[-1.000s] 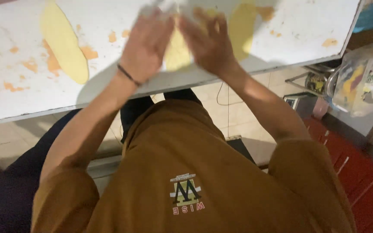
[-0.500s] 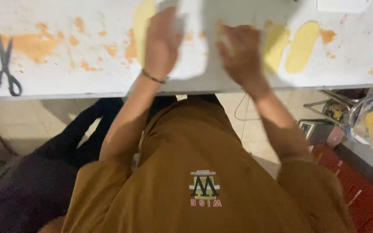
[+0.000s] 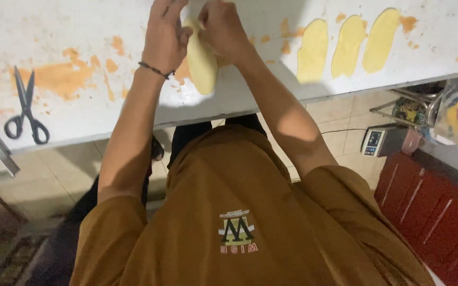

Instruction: The person repeatedly flattens small dough pieces on a white countertop using a wooden rolling pin. They roll each piece into an oval, then move it aside to make space for the next one. The process is repeated several times.

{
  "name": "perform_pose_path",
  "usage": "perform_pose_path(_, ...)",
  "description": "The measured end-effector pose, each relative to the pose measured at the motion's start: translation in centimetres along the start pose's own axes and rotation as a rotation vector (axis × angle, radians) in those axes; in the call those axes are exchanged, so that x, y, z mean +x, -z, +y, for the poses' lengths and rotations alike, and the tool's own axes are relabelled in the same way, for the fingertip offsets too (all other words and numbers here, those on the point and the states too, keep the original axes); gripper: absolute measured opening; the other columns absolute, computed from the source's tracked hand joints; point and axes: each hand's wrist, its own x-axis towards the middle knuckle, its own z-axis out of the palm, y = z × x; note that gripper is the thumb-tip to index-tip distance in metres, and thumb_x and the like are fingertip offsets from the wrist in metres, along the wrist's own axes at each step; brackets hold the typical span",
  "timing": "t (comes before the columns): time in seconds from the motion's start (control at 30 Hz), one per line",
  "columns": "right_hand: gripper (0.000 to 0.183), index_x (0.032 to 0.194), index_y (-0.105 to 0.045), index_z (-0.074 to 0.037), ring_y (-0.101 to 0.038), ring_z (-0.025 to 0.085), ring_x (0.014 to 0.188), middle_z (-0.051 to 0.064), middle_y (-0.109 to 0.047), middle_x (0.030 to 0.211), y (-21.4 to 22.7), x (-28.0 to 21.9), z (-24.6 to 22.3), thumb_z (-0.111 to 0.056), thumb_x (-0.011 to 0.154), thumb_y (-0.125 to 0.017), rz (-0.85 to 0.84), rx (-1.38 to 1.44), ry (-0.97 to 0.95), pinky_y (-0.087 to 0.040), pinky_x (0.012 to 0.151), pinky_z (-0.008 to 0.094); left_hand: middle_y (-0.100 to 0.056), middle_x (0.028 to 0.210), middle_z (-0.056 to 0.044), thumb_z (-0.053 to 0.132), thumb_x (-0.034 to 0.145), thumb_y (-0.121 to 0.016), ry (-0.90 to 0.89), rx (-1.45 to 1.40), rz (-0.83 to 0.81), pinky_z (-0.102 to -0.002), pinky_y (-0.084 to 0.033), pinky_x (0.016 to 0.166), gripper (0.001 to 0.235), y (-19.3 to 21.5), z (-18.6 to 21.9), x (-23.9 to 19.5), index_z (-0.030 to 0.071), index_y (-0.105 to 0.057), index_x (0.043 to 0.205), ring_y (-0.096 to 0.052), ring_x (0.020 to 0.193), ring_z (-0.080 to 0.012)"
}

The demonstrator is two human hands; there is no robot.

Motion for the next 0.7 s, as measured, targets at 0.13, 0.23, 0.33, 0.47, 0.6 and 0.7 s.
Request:
perform_pose_path(0.13,0.007,0.055,-0.054,-0.008,-0.047,0.015,0.058,0.002,-0.052,0.059,0.3,-0.5,0.1,-0.01,0.06,-0.059,-0.018,-0.072,0.152,-0.035,0.048,0.028,-0.037,0.09,-0.016,-0.006,0.072,-0.062,-0.181,0.063,-0.032,-0.038,-0.032,0.071,0.02,0.7,0.6,0.6,-0.006,-0.059,0.091,-0.034,0.084,-0.0317)
perform_pose_path(0.23,0.007,0.06,-0.049,-0.008,-0.04,0.015,0.059,0.001,-0.045,0.061,2.2,-2.1,-1.2,-0.01,0.064,-0.054,-0.029,0.01,0.29,-0.03,0.049,0.027,-0.044,0.076,-0.013,0.001,0.081,-0.056,-0.267,0.096,-0.121,-0.036,-0.032,0.065,0.012,0.7,-0.4,0.2,0.001,-0.06,0.07,-0.038,0.073,-0.0297)
perform_pose_path(0.33,0.005,0.07,-0.05,-0.007,-0.041,0.012,0.057,0.001,-0.047,0.063,5.0,-4.3,-3.2,-0.003,0.071,-0.052,-0.144,0.13,0.238,-0.032,0.051,0.025,-0.05,0.061,-0.009,-0.003,0.082,-0.048,-0.268,0.086,-0.241,-0.031,-0.033,0.051,0.016,2.4,2.6,-0.4,0.001,-0.055,0.069,-0.045,0.053,-0.0228)
perform_pose_path(0.47,0.005,0.082,-0.057,-0.006,-0.052,0.013,0.064,0.003,-0.057,0.072,8.7,-8.5,-6.0,-0.003,0.08,-0.061,-0.267,0.253,0.313,-0.042,0.056,0.025,-0.055,0.062,-0.008,-0.008,0.087,-0.054,-0.266,0.042,-0.342,-0.024,-0.045,0.046,0.016,5.2,9.7,-1.5,-0.001,-0.058,0.073,-0.053,0.056,-0.018)
perform_pose_path(0.6,0.011,0.088,-0.06,-0.005,-0.057,0.023,0.062,0.01,-0.058,0.072,10.7,-11.6,-6.2,-0.003,0.078,-0.063,-0.223,0.352,0.284,-0.047,0.059,0.031,-0.058,0.069,-0.009,0.0,0.078,-0.057,-0.033,-0.034,-0.335,-0.028,-0.047,0.052,0.01,5.2,13.7,-2.3,0.006,-0.064,0.083,-0.059,0.06,-0.0271)
perform_pose_path(0.7,0.018,0.095,-0.058,-0.002,-0.059,0.024,0.067,0.013,-0.06,0.076,12.4,-12.2,-5.8,-0.002,0.078,-0.064,-0.204,0.366,0.249,-0.048,0.06,0.032,-0.058,0.068,-0.011,0.0,0.079,-0.06,-0.057,-0.029,-0.354,-0.025,-0.048,0.052,0.014,5.0,15.4,-1.0,0.001,-0.064,0.092,-0.06,0.058,-0.0238)
